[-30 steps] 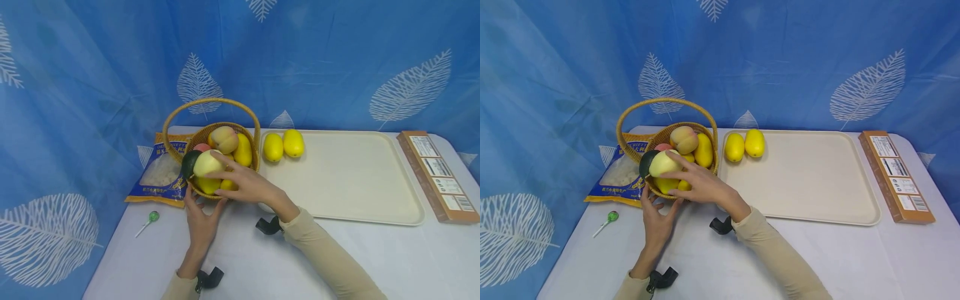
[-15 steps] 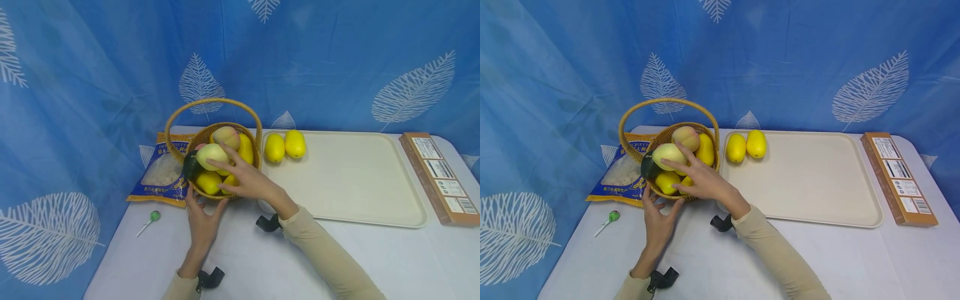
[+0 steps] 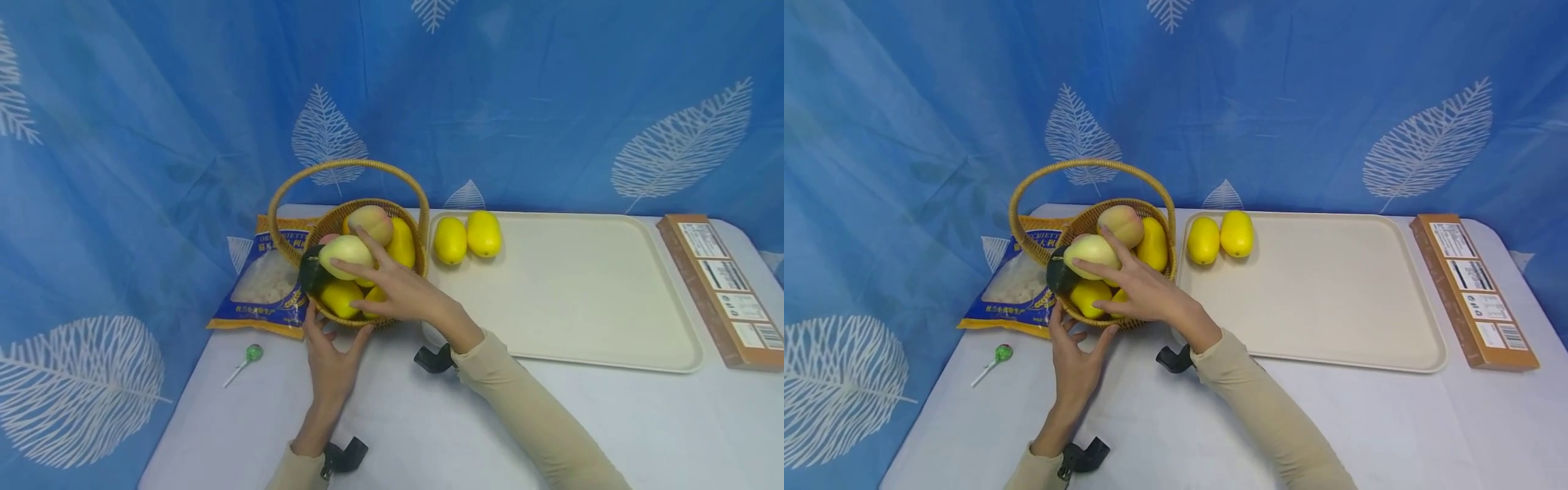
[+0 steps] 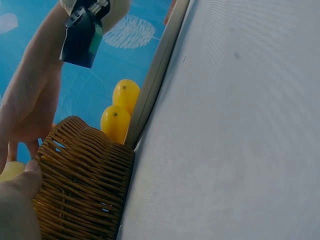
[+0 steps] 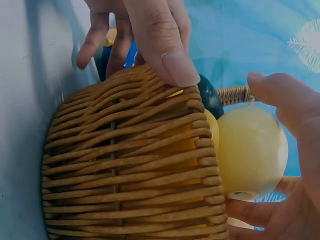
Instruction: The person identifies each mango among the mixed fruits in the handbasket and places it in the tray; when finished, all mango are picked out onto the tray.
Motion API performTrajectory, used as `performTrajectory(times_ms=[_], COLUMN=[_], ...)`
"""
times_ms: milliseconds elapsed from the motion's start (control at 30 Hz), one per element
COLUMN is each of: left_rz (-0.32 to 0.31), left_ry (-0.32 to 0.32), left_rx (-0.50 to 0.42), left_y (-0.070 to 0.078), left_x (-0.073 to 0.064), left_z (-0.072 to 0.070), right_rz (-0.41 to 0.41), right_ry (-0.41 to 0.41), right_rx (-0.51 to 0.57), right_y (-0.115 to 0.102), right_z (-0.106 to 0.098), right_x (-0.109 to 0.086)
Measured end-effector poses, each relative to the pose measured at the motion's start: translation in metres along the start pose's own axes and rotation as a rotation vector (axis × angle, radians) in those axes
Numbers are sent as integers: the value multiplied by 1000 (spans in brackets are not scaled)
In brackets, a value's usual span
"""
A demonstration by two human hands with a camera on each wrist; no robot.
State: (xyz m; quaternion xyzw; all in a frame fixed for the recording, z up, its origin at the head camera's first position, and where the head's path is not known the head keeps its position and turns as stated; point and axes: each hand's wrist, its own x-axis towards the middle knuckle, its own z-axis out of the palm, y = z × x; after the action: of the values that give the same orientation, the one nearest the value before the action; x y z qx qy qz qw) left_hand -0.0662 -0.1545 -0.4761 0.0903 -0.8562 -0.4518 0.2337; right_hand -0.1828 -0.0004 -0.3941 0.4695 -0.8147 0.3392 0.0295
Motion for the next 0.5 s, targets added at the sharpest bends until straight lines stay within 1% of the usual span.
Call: performTrajectory(times_ms=[233,333,500], left_rz=[9,16,4], left_ry=[0,4,0], left_rx=[-1,3,3], left_y=[0,0,1], left_x=[0,1,1], left_z=[0,0,-1], right_rz=[-33,-25,-3], right_ry=[17,3,-41], right_rx=[-37,-19,29], right_y=[-2,-2,-1], right_z=[-3,-4,-3], right_x=[-2,-3,-5])
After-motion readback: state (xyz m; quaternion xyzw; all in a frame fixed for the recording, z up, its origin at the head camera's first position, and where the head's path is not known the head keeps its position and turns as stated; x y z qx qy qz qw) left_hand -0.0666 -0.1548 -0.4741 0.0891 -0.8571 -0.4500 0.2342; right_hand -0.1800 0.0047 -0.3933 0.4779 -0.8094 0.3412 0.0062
